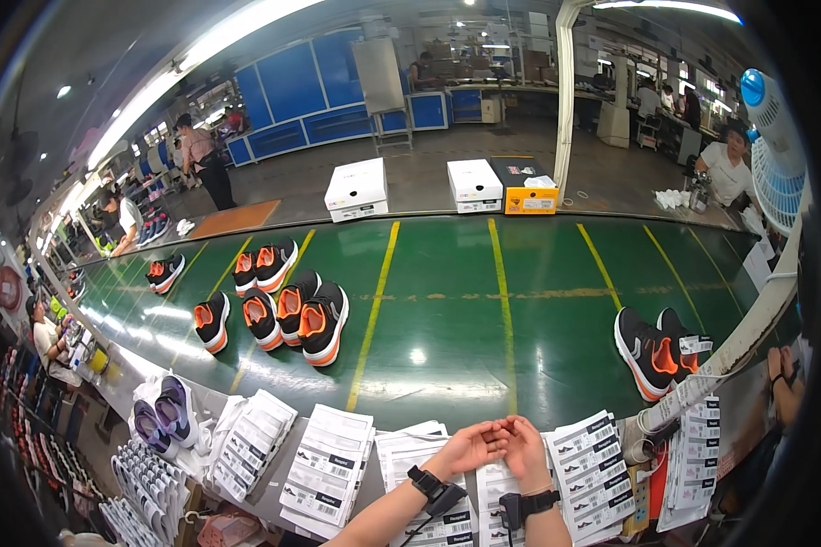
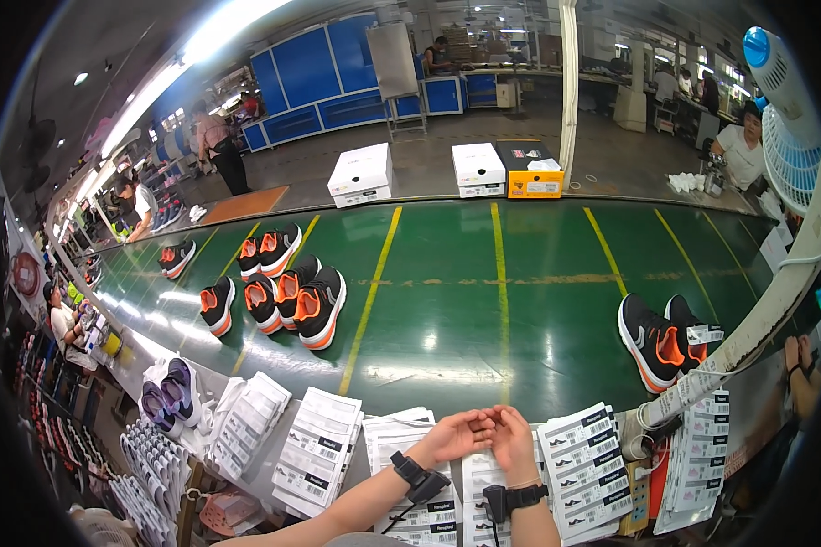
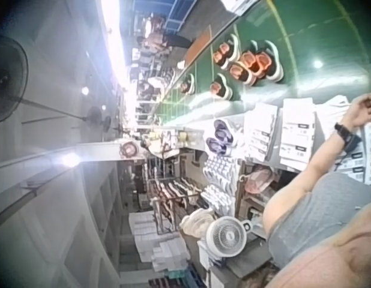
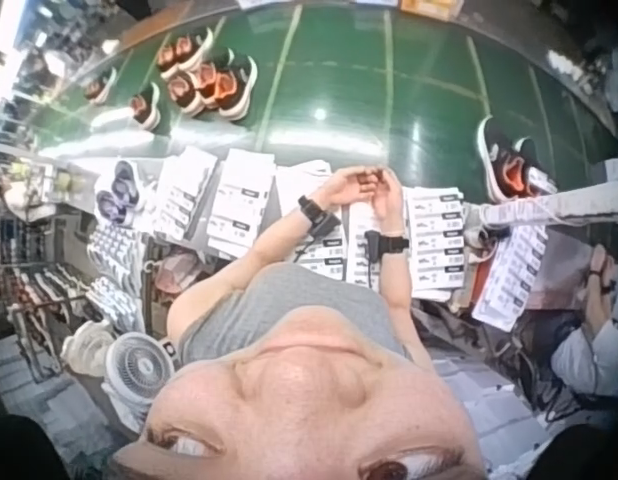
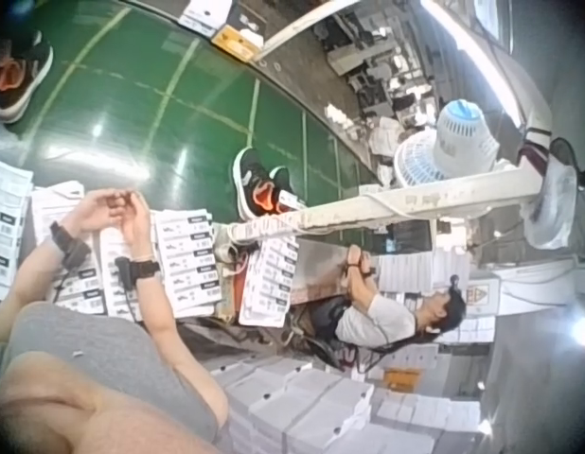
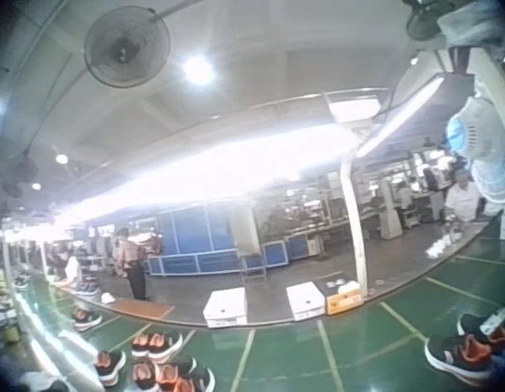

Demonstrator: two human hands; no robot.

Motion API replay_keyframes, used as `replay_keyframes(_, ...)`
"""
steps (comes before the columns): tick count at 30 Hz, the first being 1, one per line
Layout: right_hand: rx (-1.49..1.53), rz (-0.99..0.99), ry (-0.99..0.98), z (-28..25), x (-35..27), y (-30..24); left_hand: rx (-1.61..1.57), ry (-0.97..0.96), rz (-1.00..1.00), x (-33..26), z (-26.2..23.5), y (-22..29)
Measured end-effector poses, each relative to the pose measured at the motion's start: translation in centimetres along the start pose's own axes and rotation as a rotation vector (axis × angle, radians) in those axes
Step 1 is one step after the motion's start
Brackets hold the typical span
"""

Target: Inspecting pairs of sneakers and matching them with production labels on a factory line.

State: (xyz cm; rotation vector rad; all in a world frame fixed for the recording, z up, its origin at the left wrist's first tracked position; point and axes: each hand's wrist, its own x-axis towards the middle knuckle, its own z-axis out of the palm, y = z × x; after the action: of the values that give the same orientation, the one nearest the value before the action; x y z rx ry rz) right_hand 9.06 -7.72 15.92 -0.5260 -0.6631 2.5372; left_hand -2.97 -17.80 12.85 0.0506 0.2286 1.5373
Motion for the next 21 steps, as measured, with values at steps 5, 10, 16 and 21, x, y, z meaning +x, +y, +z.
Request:
replay_keyframes(5, 0.001, -0.004, -0.008, 0.1, 0.0, 0.1, 0.005, -0.001, 0.005, 0.0, -0.2, 0.0)
replay_keyframes(10, 0.025, -0.028, 0.009, -0.6, 0.3, 0.5, 0.006, 0.002, 0.003, -0.1, 0.1, 0.0)
replay_keyframes(16, 0.021, -0.025, 0.01, -0.5, 0.3, 0.4, 0.003, 0.012, 0.0, -0.1, 0.1, 0.0)
replay_keyframes(21, 0.019, -0.018, 0.028, -0.7, 0.3, 0.6, 0.004, 0.011, 0.004, -0.2, 0.1, 0.0)
